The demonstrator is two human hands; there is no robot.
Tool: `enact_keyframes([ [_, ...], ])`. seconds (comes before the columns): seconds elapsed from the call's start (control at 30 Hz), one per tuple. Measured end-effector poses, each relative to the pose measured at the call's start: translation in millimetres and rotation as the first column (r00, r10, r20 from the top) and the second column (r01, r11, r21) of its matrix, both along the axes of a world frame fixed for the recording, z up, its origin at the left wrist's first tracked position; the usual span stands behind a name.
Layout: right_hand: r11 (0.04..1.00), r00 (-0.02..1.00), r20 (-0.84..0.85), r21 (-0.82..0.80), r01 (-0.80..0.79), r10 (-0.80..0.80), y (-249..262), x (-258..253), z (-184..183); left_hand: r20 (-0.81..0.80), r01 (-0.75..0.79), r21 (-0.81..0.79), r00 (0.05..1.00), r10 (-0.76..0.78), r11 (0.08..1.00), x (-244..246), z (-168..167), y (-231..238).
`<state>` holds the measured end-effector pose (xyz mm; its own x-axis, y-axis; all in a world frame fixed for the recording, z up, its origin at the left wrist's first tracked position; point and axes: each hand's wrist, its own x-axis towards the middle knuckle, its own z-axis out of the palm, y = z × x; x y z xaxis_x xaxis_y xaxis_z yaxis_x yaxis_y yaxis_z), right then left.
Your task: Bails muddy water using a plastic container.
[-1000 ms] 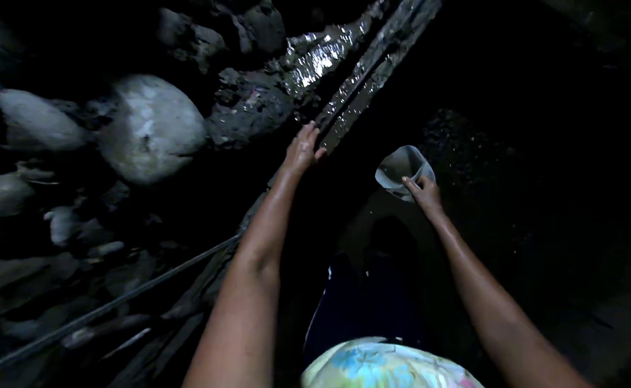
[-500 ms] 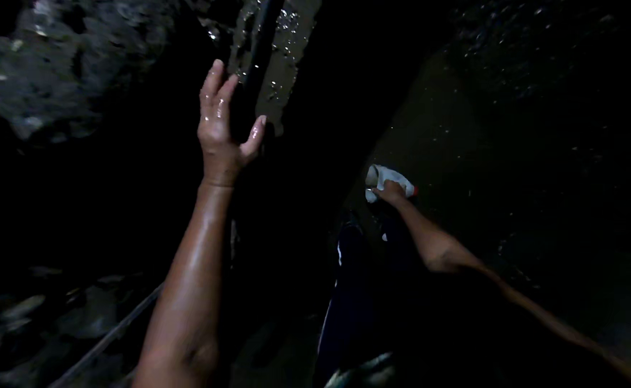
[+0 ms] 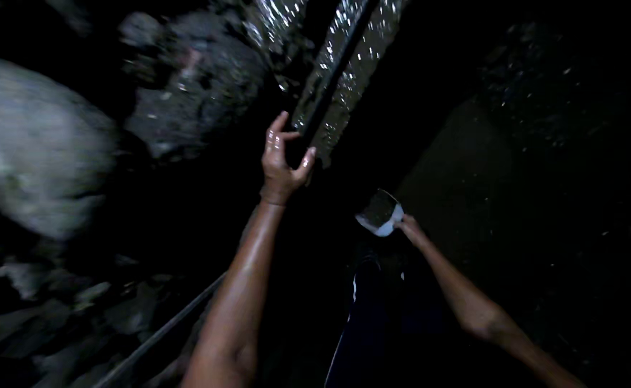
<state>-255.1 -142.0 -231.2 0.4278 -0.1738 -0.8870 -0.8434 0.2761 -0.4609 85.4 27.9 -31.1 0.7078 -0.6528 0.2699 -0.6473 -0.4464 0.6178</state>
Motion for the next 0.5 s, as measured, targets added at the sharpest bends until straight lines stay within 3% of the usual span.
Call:
enact_keyframes([
  [0.1, 0.997, 0.985, 0.16, -0.022, 0.074, -0.069, -10.3, 9.2, 92.0, -0.027, -0.084, -0.039, 0.996, 0.083, 0.996, -3.2, 0.0, -2.6],
  [0.27, 0.985, 0.85, 0.52, -0.173, 0.002, 0.089, -20.7, 43.8, 229.1, -0.192, -0.195, -0.125, 0.967, 0.169, 0.973, 0.3, 0.6, -2.5],
  [0.4, 0.911, 0.818, 0.455, -0.368, -0.187, 0.352, -20.3, 92.1, 306.9, -0.336, -0.185, 0.004, 0.925, 0.176, 0.983, -11.6, 15.8, 4.1],
  [0.5, 0.864, 0.842, 0.334, -0.428, -0.265, 0.424, -15.6, 125.7, 329.9, -0.292, -0.187, 0.164, 0.929, 0.228, 0.969, -31.5, 22.1, 16.4],
])
